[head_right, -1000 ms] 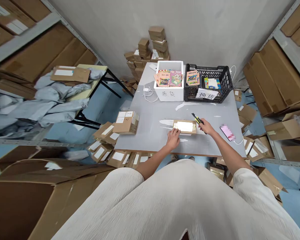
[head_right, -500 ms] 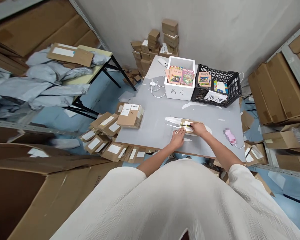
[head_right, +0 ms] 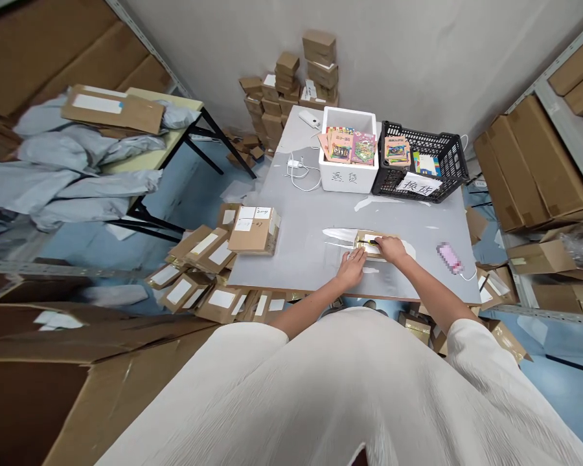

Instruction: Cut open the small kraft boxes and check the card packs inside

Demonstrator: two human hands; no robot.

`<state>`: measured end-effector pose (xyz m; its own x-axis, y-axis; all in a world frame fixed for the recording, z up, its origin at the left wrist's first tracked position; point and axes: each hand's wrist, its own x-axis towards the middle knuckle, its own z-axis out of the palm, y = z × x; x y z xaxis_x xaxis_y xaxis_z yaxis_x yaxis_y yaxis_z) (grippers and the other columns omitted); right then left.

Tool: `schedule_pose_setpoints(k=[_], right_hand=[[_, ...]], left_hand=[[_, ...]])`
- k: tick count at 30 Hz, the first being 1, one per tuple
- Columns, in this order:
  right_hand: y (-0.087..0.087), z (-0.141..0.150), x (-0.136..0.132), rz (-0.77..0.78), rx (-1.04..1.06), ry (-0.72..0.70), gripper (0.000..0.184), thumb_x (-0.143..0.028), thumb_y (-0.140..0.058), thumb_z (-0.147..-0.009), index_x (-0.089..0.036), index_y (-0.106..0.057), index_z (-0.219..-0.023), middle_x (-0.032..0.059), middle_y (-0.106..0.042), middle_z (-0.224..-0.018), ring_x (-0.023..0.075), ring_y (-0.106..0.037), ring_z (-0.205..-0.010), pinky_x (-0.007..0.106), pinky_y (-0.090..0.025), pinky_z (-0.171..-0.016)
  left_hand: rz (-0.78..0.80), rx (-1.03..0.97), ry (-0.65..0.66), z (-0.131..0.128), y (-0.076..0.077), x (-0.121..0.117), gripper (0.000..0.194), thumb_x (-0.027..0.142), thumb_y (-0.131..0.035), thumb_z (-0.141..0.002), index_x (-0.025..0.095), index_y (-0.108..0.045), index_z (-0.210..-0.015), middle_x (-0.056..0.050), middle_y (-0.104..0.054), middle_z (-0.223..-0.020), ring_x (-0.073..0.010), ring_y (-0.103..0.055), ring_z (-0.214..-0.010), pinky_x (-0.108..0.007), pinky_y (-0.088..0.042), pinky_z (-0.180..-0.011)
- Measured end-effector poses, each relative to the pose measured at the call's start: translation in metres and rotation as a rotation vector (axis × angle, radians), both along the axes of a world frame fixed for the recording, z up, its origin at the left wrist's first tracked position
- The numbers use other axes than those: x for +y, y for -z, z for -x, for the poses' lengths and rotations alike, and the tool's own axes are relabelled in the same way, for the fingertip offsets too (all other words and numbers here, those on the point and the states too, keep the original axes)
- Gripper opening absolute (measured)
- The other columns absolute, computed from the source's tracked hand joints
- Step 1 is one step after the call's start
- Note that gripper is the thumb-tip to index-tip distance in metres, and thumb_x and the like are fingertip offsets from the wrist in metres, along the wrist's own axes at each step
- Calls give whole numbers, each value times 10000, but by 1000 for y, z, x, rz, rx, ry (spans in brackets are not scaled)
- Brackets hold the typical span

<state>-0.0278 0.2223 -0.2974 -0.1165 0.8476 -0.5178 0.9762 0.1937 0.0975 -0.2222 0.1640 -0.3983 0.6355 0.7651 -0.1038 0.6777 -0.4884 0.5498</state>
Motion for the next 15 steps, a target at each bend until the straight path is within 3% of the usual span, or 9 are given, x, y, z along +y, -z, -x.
schedule_pose_setpoints(k=[15], right_hand=[[-1,1,8,-10,-93,-160,396,-256,-388,-1130,-176,-675,-1391,198,-766,-1274,298,-719,-1145,368,-447,-948]], left_hand=[[-20,5,-32,-3,-2,6,815,138,-553,-915,184,-379,-1710,-177,-423,-1764,-328,-383,-1632,-559,-307,-1298]])
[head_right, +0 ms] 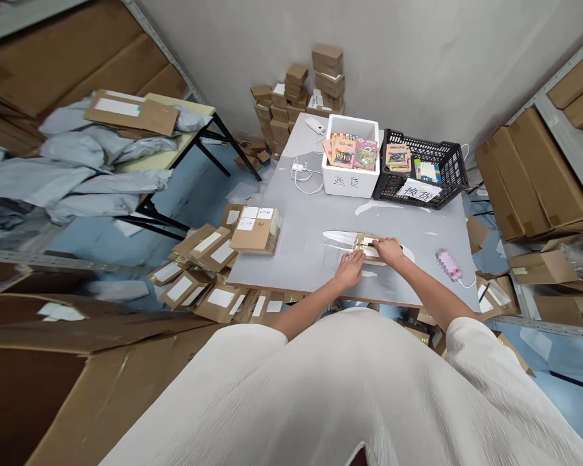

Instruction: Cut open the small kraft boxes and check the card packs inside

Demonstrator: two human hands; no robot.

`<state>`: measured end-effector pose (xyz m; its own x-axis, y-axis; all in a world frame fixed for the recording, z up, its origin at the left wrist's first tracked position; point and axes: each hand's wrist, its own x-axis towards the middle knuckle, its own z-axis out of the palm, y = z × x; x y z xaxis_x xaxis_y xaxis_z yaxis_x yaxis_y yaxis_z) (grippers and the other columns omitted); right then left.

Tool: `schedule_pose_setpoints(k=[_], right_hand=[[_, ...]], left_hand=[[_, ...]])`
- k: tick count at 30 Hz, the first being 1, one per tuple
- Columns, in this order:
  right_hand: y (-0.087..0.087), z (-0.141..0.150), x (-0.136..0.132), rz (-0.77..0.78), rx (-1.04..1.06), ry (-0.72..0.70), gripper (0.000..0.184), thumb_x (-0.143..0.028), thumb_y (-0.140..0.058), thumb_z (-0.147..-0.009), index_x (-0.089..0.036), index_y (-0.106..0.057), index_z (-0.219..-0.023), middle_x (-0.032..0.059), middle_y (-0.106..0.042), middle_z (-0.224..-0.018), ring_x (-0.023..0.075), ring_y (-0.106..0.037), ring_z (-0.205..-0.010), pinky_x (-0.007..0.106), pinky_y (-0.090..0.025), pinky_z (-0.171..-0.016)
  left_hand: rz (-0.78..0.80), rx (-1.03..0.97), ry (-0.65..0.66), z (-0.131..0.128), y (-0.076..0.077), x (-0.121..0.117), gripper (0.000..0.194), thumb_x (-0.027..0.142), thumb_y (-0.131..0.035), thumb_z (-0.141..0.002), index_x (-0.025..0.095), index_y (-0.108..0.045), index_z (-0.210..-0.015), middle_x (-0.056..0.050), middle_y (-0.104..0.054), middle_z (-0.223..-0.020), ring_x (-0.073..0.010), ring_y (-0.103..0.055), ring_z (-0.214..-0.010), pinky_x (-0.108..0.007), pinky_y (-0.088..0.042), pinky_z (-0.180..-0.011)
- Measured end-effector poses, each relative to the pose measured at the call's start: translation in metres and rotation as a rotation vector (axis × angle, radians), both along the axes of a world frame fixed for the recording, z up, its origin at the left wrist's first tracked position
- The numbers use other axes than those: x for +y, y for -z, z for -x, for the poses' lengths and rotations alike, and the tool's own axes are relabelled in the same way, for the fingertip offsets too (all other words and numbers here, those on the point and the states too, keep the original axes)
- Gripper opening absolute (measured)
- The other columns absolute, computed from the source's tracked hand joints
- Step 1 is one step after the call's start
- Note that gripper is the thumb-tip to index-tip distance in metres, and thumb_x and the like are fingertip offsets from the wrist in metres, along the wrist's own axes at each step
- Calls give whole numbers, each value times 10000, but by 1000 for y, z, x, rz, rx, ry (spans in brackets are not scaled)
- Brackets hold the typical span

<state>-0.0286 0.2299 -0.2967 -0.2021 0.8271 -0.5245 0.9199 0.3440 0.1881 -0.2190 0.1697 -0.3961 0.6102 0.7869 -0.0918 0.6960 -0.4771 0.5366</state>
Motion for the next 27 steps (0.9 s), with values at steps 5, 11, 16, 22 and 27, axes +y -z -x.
schedule_pose_setpoints(k=[5,11,16,22,27], right_hand=[[3,-1,7,9,12,-20,389,-237,-406,-1111,-194,-678,-1386,185,-780,-1281,283,-744,-1126,356,-480,-937],[6,-7,6,11,35,-62,385,-234,-415,-1120,-185,-684,-1392,202,-770,-1293,299,-737,-1162,369,-478,-960],[2,-24,13,41,19,-66,353,-244,-523,-1089,-177,-710,-1381,214,-771,-1275,324,-733,-1157,392,-460,-972],[-7,-44,10,59,-12,-81,378,-251,-711,-975,-148,-732,-1338,227,-774,-1247,348,-726,-1140,393,-446,-936],[-13,-67,1,52,-35,-62,358,-132,-516,-1022,-136,-733,-1306,223,-777,-1242,311,-722,-1142,382,-435,-921]], left_hand=[[-5,1,-33,-2,1,-1,825,133,-570,-910,213,-387,-1710,-158,-415,-1773,-329,-383,-1635,-545,-320,-1289],[11,25,-54,-3,-2,0,798,142,-560,-920,195,-400,-1700,-168,-423,-1767,-324,-389,-1629,-537,-318,-1284],[-8,68,-77,-7,-6,-4,767,134,-542,-938,174,-403,-1691,-177,-422,-1758,-324,-381,-1624,-505,-349,-1253],[-3,113,-194,-25,-15,3,624,282,-462,-1079,186,-417,-1694,-214,-571,-1588,-380,-516,-1462,-514,-394,-1187],[9,252,-206,-35,-21,21,577,292,-400,-1119,198,-435,-1687,-213,-619,-1510,-376,-546,-1414,-499,-416,-1129]])
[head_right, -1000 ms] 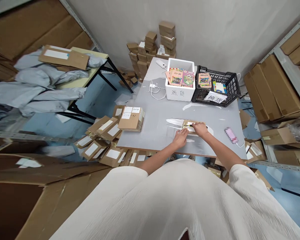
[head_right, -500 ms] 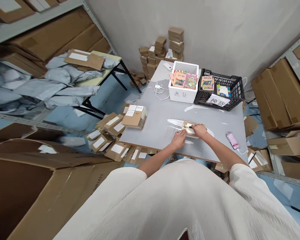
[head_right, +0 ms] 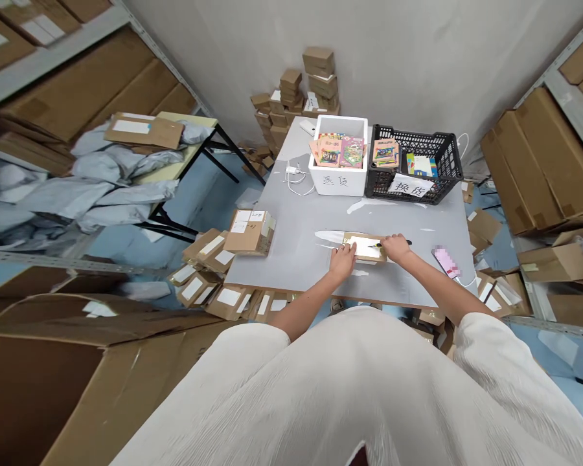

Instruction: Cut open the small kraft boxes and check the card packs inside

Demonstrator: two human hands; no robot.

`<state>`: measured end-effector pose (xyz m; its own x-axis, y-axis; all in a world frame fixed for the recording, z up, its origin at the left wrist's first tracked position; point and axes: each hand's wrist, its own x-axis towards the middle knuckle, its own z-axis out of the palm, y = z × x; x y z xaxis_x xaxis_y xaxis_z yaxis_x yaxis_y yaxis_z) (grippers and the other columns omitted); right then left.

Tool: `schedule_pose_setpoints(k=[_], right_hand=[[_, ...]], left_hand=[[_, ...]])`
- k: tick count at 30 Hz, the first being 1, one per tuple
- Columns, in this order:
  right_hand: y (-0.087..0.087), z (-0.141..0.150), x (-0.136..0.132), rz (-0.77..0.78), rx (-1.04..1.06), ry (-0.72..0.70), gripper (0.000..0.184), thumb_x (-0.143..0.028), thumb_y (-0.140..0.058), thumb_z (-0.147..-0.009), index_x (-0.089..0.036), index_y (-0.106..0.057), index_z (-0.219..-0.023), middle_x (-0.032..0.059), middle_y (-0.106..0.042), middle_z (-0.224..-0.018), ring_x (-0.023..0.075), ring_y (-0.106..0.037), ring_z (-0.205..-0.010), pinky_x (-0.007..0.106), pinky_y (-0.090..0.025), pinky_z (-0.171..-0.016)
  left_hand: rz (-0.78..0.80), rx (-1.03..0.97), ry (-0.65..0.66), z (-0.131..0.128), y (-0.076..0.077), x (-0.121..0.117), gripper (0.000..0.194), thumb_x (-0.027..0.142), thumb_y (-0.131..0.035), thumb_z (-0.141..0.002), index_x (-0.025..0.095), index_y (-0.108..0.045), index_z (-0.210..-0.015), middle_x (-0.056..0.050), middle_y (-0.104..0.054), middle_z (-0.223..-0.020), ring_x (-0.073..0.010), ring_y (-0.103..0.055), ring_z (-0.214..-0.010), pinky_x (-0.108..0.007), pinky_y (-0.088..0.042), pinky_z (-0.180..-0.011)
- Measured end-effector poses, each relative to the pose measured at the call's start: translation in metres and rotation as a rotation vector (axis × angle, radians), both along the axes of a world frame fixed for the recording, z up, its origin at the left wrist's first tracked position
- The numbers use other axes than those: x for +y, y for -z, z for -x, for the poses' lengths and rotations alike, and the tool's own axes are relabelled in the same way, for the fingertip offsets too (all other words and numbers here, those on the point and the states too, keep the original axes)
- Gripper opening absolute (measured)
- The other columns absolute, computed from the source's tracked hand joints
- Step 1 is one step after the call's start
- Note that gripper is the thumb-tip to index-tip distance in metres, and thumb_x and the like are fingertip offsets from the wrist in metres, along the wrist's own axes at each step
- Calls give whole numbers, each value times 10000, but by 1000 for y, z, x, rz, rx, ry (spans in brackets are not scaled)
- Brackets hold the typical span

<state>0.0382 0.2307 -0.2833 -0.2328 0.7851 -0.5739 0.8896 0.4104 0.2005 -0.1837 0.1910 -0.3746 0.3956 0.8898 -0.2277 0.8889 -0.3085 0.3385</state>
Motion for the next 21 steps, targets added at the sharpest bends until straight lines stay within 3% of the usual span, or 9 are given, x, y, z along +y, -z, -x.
schedule_pose_setpoints(k=[15,21], right_hand=[[-2,-64,-10,-20,39,18,424,-44,-460,-1000,-143,-748,-1296,221,-778,-1208,309,-727,-1090,417,-317,-935],[0,-88,-14,16,117,102,356,-192,-434,-1086,-174,-739,-1268,194,-784,-1222,300,-731,-1041,402,-353,-893]], left_hand=[[49,153,11,-8,3,15,553,259,-445,-1107,199,-453,-1657,-215,-589,-1531,-366,-524,-1418,-488,-393,-1119],[13,143,2,-8,1,15,477,213,-494,-1074,180,-534,-1548,-208,-609,-1468,-352,-533,-1395,-482,-403,-1121]])
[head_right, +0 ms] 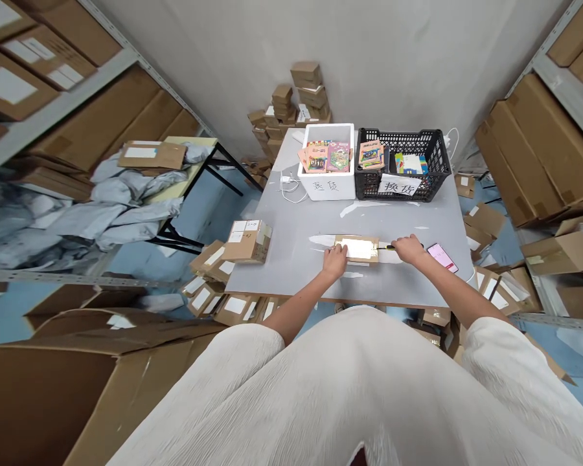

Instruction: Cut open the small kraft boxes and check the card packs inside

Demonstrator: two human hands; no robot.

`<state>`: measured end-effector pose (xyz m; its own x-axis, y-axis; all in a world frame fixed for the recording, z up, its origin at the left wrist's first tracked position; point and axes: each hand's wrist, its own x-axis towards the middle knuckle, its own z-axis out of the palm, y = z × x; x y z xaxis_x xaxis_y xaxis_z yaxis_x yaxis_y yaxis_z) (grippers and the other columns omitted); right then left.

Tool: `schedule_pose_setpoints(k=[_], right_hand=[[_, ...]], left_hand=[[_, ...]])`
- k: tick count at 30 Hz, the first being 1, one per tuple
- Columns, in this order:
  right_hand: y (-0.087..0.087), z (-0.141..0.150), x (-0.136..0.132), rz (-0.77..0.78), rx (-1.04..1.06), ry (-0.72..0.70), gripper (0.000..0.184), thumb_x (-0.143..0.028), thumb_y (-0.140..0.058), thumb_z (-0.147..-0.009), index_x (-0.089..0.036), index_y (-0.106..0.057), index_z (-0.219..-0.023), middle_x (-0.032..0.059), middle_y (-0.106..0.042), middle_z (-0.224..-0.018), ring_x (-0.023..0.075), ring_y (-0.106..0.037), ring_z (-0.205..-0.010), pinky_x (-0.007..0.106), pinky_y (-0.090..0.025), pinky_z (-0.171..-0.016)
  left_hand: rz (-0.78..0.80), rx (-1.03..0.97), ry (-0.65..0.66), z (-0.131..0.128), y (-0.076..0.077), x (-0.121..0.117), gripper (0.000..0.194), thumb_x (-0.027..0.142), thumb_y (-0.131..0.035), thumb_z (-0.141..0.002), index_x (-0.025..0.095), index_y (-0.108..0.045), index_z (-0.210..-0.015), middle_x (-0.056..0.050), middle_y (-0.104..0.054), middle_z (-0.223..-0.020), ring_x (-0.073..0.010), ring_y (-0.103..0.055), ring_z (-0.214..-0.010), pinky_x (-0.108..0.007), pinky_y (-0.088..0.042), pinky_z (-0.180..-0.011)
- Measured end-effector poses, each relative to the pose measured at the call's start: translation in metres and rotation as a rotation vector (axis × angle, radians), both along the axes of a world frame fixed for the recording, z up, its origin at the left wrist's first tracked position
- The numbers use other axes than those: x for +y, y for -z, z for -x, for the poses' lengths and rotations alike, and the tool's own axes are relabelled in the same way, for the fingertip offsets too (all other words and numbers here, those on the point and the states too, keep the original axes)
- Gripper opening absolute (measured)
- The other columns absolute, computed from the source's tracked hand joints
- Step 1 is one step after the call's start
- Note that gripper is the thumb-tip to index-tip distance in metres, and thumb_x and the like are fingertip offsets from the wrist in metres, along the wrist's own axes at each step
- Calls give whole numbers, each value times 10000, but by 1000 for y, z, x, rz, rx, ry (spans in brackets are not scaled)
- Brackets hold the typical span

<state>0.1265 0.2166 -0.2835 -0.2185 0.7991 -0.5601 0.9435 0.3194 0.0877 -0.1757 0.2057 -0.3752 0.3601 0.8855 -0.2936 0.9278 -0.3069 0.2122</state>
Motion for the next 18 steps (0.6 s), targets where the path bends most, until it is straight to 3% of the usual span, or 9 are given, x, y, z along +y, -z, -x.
schedule_pose_setpoints(k=[4,11,18], right_hand=[[4,-11,-11,-24,74,75,353,-282,-424,-1111,-201,-728,-1270,171,-792,-1223,300,-729,-1048,392,-386,-892],[8,-17,-30,-51,133,154,346,-280,-414,-1115,-215,-729,-1243,129,-803,-1227,276,-726,-1047,357,-413,-871],[18,-19,-39,-22,184,238,375,-297,-404,-1119,-240,-740,-1277,107,-804,-1260,271,-729,-1070,340,-433,-828]], left_hand=[[-14,-60,106,-12,-3,6,361,223,-584,-1037,206,-620,-1396,-171,-582,-1491,-337,-521,-1406,-475,-384,-1172],[103,-161,356,-52,-12,27,375,362,-695,-1026,243,-631,-1375,-132,-611,-1448,-320,-582,-1355,-440,-447,-1139],[148,-74,397,-69,-12,35,374,323,-755,-988,227,-635,-1329,-136,-666,-1387,-319,-609,-1361,-446,-429,-1164]])
